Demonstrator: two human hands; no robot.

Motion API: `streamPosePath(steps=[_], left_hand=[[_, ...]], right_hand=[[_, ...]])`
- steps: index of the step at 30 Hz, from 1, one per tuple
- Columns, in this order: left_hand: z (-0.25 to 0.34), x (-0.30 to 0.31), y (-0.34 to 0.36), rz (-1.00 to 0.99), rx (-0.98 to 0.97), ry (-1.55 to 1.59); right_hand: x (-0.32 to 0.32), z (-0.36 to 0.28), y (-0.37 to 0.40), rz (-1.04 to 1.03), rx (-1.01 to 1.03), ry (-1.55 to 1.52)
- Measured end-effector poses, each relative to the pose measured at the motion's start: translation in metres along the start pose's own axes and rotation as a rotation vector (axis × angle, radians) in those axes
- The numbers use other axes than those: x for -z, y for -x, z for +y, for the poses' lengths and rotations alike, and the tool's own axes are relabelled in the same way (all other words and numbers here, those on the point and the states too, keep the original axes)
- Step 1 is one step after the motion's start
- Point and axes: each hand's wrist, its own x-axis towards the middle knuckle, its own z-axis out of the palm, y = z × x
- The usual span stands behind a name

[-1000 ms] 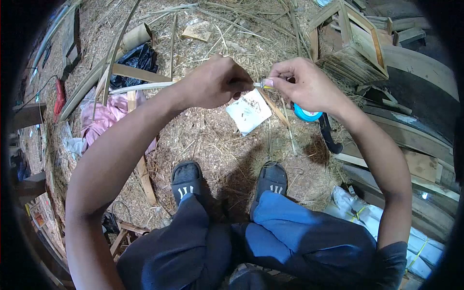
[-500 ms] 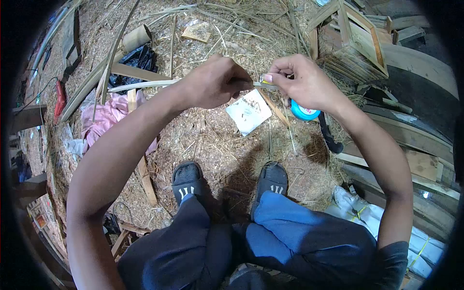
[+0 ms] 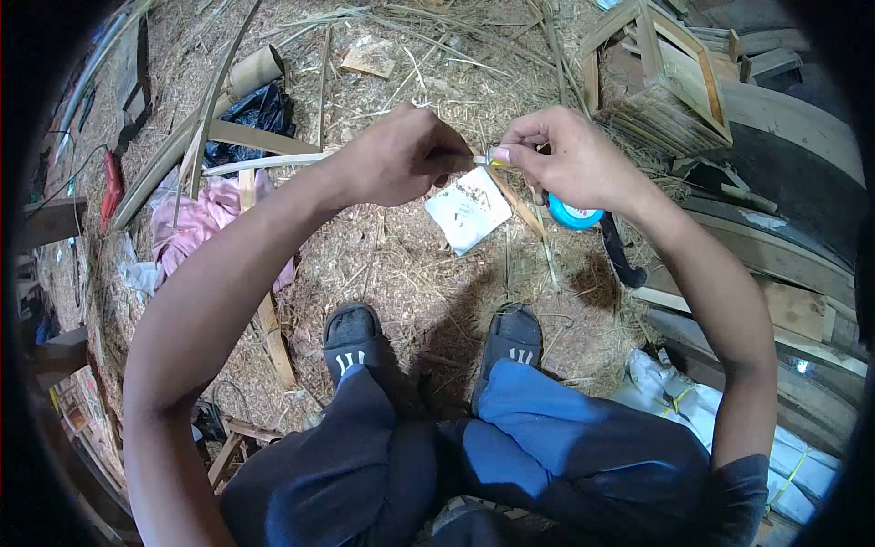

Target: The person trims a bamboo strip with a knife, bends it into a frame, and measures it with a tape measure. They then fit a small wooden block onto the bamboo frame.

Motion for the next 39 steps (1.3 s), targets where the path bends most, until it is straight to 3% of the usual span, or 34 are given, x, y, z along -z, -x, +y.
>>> streamPosePath(steps=[7,12,20,29,32,34,39], left_hand=[[0.0,-0.001,-0.001,0.046,-0.051,-0.054],[-0.008,-0.004,0.004,0.107,-0.128,0.005],[-0.004,-0.001,0.002,0.005,-0.038,-0.011],[0.002,0.0,0.0,0.047,-0.053,-0.062],[-0.003,-0.004,-0.001,0.035,-0.076,-0.075],[-0.003,-0.001,0.0,0.046,-0.097,-0.063],[0.007,0.003,0.0,-0.009,0.092,-0.015]], right_hand=[[-0.003,0.001,-0.001,0.049,-0.117,-0.1],[0.002,0.004,0.001,0.027,-0.027,-0.115],[0.0,-0.003,0.004,-0.057,-0.046,-0.117],[-0.002,-0.003,0.002,0.094,0.031,0.137],[-0.003,-0.001,0.003,0.146,-0.036,0.023],[0.0,0.002,0.004,0.072,-0.076,-0.117],[0.007,-0.006,0.01,0.079,-0.071,-0.117]])
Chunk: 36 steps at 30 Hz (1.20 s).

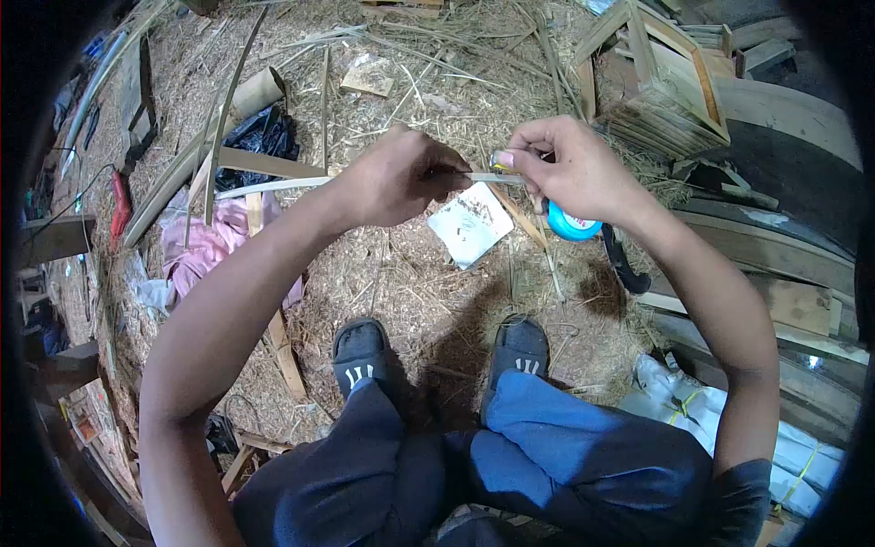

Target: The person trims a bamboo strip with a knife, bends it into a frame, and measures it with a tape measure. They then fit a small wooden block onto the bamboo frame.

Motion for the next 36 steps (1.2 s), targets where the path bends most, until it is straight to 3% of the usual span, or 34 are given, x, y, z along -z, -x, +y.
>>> streamPosePath(steps=[11,19,31,36], left_hand=[[-0.003,-0.002,0.0,0.026,0.028,0.009],[0.001,-0.003,-0.001,0.06,0.033,-0.076],[-0.003,-0.005,0.002,0.117,-0.051,-0.081],[-0.005,-0.006,0.002,0.122,-0.087,-0.125]], right_hand=[[-0.005,0.001,0.001,0.011,0.133,0.103],[-0.002,0.0,-0.005,-0.071,-0.031,0.071],[-0.002,0.003,-0.007,-0.156,-0.026,0.002],[-0.004,0.009,-0.011,-0.094,-0.044,0.011]])
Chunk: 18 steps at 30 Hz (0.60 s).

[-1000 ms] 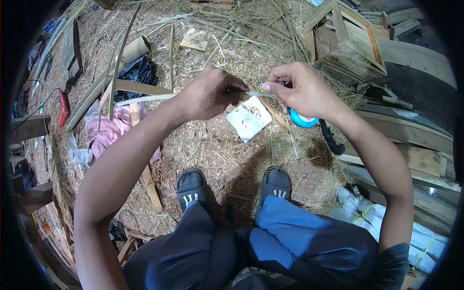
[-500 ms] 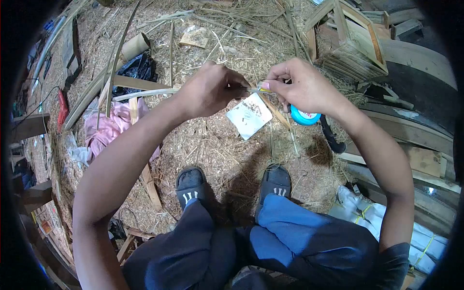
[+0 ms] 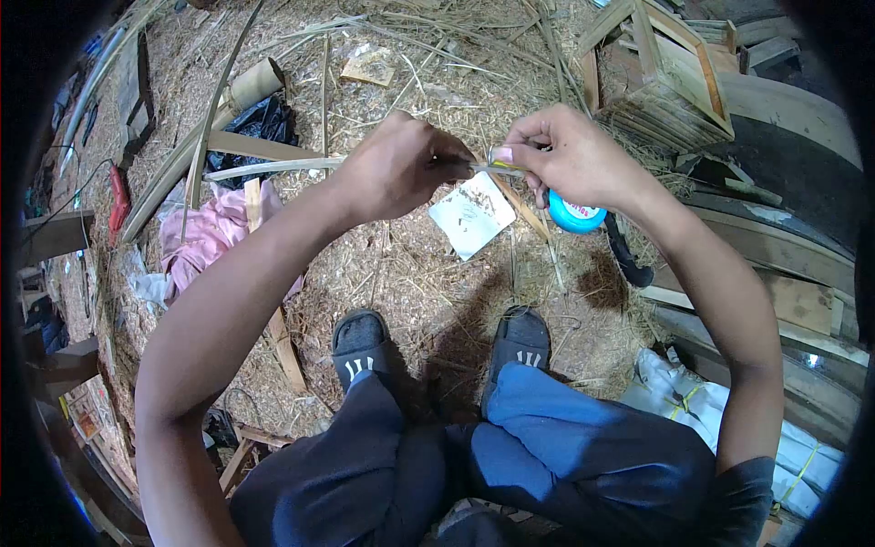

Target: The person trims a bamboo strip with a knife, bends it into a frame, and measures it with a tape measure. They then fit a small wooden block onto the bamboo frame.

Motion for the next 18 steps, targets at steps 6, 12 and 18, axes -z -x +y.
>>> streamPosePath(steps=[6,12,18], left_hand=[[0.007,0.003,-0.005,-0.031,0.027,0.014],[0.007,0.002,-0.006,-0.087,0.088,0.052],[0.006,0.005,-0.005,-0.126,0.012,0.055]], right_hand=[[0.004,-0.006,0.006,0.011,-0.029,-0.079],[0.007,-0.01,0.01,-0.055,0.022,-0.063],[0.007,-0.011,0.009,-0.058,0.031,0.054]])
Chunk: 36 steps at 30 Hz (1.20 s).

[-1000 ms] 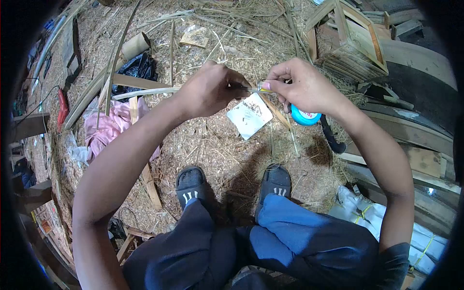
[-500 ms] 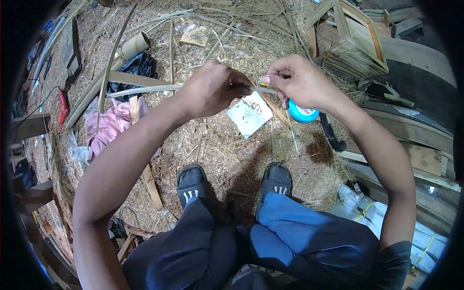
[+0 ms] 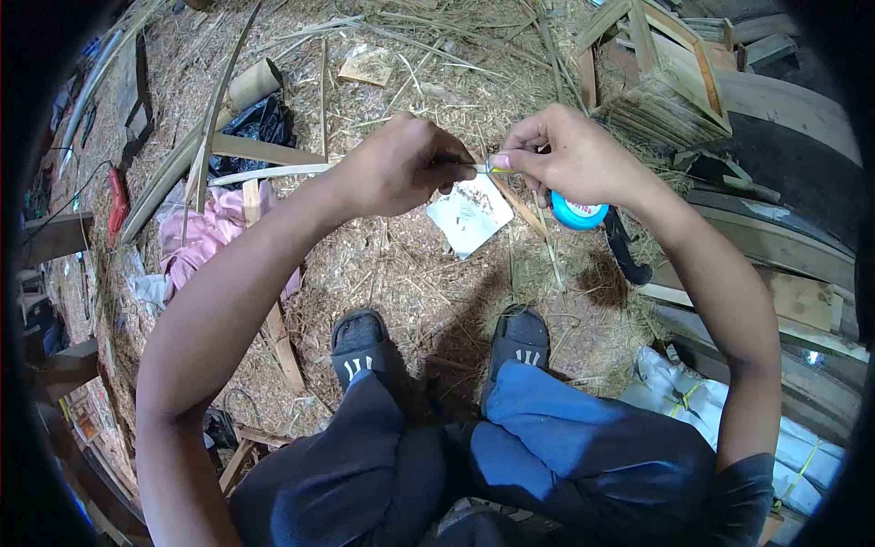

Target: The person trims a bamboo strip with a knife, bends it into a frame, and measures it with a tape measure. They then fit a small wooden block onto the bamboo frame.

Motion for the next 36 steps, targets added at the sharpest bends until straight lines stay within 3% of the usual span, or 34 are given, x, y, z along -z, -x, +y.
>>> streamPosePath(steps=[3,15,19,30,36], left_hand=[[0.001,0.0,0.0,-0.016,0.065,0.074],[-0.007,-0.005,0.002,-0.03,0.028,0.159],[-0.007,-0.007,0.003,-0.065,0.079,0.128],[-0.008,-0.006,0.004,0.031,-0.005,0.075],[-0.008,-0.007,0.003,-0.032,0.03,0.129]], right_hand=[[0.0,0.001,-0.002,-0.008,0.001,0.025],[-0.002,0.005,-0.003,-0.034,0.033,0.013],[-0.004,0.008,-0.003,-0.072,0.023,-0.037],[-0.005,0.004,-0.002,0.001,-0.007,-0.033],[-0.005,0.007,-0.003,-0.05,-0.009,-0.039]])
